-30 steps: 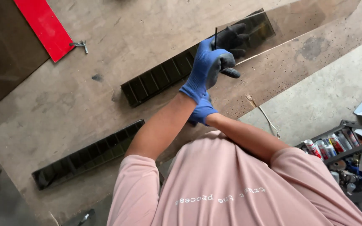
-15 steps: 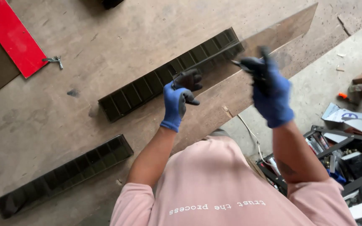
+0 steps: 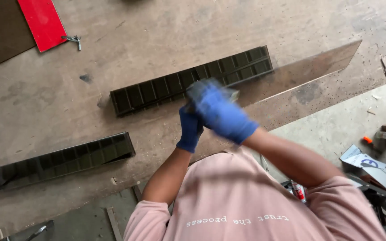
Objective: Sanding the sharp edges of long glass strips using a handheld sanding block on a workbench.
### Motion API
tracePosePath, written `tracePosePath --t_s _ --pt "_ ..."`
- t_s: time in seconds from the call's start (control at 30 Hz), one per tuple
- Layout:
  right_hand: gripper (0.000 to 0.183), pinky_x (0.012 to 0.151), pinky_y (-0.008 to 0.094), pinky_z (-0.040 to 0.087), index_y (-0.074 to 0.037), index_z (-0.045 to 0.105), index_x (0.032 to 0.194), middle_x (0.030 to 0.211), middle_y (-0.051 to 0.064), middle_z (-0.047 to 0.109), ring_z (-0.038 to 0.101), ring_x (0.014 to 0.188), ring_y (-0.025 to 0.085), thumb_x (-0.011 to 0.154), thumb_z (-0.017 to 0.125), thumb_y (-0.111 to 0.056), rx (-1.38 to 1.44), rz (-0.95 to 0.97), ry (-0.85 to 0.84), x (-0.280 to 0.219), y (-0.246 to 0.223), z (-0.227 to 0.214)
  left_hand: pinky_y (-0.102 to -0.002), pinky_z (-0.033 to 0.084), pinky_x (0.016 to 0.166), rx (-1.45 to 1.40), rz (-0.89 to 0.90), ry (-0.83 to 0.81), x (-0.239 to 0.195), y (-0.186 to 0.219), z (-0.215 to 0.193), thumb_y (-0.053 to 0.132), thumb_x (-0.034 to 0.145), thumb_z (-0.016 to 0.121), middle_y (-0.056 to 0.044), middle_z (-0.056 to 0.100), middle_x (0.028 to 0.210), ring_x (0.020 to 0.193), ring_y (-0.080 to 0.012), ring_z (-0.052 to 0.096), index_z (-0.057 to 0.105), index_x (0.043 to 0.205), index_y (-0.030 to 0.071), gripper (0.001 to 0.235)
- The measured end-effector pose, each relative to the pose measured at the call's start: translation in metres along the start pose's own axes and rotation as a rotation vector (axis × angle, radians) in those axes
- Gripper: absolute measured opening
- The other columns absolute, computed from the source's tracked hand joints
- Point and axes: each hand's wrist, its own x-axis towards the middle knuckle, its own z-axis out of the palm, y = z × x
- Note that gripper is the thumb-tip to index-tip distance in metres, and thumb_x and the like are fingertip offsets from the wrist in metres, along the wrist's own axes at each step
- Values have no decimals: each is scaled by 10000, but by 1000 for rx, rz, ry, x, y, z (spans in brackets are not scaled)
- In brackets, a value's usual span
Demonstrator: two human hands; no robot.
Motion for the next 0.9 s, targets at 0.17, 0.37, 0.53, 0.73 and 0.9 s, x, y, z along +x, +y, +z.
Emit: tracePosePath --t_s 0.17,0.37,0.53,0.73,0.9 --pt "475 1145 688 339 121 546 1408 1386 421 529 462 1331 602 935 557 82 -56 19 -4 -47 58 -7 -401 507 393 -105 -136 43 2 -20 -11 -92 432 508 -219 530 425 417 -310 589 578 581 -9 185" --pt "391 1203 576 305 2 615 1367 1401 297 569 481 1373 490 1032 517 -175 167 161 -2 -14 -3 -17 -336 478 342 -48 -96 163 19 -32 -4 -147 702 560 -152 607 520 392 -259 616 674 684 15 200" --pt "423 1219 600 296 -12 581 1384 1441 293 533 430 1423 487 966 529 -40 -44 72 12 -96 112 -22 -386 444 310 -72 -95 86 -5 -19 -8 -96 478 529 -158 468 410 337 -265 524 563 544 -59 83" --pt "784 1257 582 230 144 441 1552 1551 416 424 369 1465 534 769 476 134 -278 291 -37 -235 311 -39 -489 468 251 -68 -72 122 -9 13 13 -96 450 556 -263 509 401 274 -389 527 597 538 -97 97" --pt "680 1277 578 229 15 512 1502 1575 283 455 373 1493 457 826 574 -10 -216 187 -24 -172 224 -21 -486 454 233 -65 -13 114 3 5 12 -60 474 594 -254 528 446 286 -356 527 607 585 -107 121"
